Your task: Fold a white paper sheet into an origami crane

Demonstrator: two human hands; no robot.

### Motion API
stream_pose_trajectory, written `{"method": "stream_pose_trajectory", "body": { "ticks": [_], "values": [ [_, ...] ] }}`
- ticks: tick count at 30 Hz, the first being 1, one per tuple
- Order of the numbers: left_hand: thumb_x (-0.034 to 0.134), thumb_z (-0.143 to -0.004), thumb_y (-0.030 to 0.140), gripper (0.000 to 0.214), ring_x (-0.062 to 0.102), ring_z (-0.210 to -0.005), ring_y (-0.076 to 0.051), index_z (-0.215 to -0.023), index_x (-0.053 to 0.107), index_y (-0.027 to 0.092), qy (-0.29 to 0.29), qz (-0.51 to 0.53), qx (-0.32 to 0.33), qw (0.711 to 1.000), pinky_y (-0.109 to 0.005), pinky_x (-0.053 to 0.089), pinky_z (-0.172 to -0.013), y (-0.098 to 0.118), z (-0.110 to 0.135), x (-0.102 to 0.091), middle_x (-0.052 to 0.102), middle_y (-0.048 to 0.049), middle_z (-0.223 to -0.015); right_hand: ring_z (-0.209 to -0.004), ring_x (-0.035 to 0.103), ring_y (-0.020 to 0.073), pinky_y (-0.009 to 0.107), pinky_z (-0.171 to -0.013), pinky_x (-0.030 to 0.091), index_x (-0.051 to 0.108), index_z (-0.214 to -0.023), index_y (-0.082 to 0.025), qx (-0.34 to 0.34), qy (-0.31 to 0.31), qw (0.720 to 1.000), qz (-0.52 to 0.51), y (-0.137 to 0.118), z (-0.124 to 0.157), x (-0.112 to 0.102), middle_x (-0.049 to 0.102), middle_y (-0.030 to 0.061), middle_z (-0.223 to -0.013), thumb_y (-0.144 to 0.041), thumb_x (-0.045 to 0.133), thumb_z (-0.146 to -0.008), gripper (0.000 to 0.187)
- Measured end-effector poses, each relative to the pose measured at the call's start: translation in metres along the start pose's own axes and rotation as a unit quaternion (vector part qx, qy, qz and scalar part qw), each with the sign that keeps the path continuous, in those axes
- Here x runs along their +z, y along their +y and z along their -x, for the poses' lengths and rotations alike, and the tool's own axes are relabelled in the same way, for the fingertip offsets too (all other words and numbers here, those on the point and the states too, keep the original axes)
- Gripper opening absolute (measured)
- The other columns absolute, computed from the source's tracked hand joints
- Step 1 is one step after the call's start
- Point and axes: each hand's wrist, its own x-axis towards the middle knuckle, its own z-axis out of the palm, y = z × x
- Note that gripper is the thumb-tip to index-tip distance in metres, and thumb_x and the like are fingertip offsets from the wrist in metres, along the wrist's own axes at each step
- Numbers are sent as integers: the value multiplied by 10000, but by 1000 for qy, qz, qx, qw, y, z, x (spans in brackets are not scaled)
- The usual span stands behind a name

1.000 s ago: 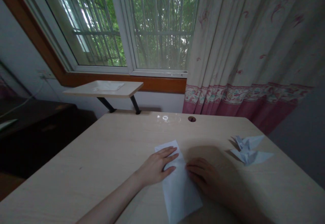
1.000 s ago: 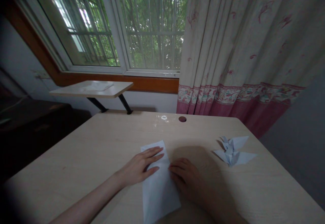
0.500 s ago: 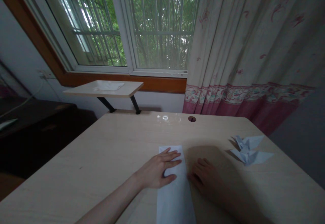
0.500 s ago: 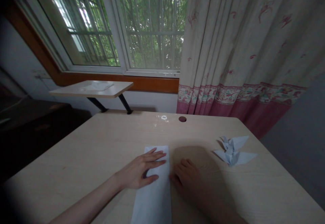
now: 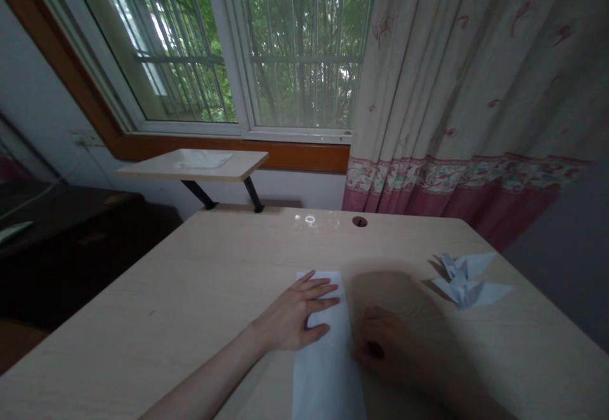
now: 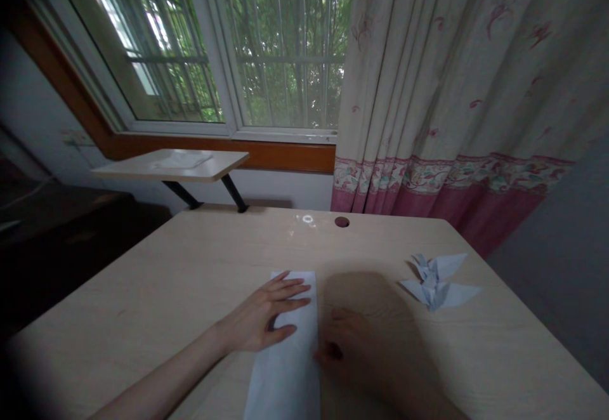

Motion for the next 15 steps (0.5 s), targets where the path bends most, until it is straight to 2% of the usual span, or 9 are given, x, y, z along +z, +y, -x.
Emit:
{"method": "stream_pose_trajectory", "body": {
  "ticks": [7, 11, 15],
  "values": [
    [678, -851, 336, 468, 524, -1336, -272, -1313, 633, 272, 60, -12, 12, 998, -531, 223, -1226, 0, 0, 1, 562, -52, -1460, -643, 574, 154, 263, -644, 370, 648, -620, -195, 38, -43, 998, -20, -4, 8, 0, 691, 8, -676, -297, 708, -743, 171],
    [648, -860, 321, 403, 577, -1253, -263, -1261, 659, 280, 88, -10, 6, 996, -505, 281, -1202, 0, 1, 2, 628, -33, -1379, -596, 579, 135, 245, -626, 379, 675, -603, -207, 42, -59, 997, -33, -11, 14, -1, 707, -8, -644, -272, 716, -718, 139],
    [622, -868, 316, 349, 616, -1174, -259, -1210, 680, 281, 107, -15, -4, 994, -499, 322, -1170, 1, 1, 3, 680, -24, -1294, -521, 562, 116, 225, -535, 352, 702, -592, -231, 40, -93, 993, -61, -17, 16, -8, 709, -32, -597, -287, 739, -690, 119]
  ]
}}
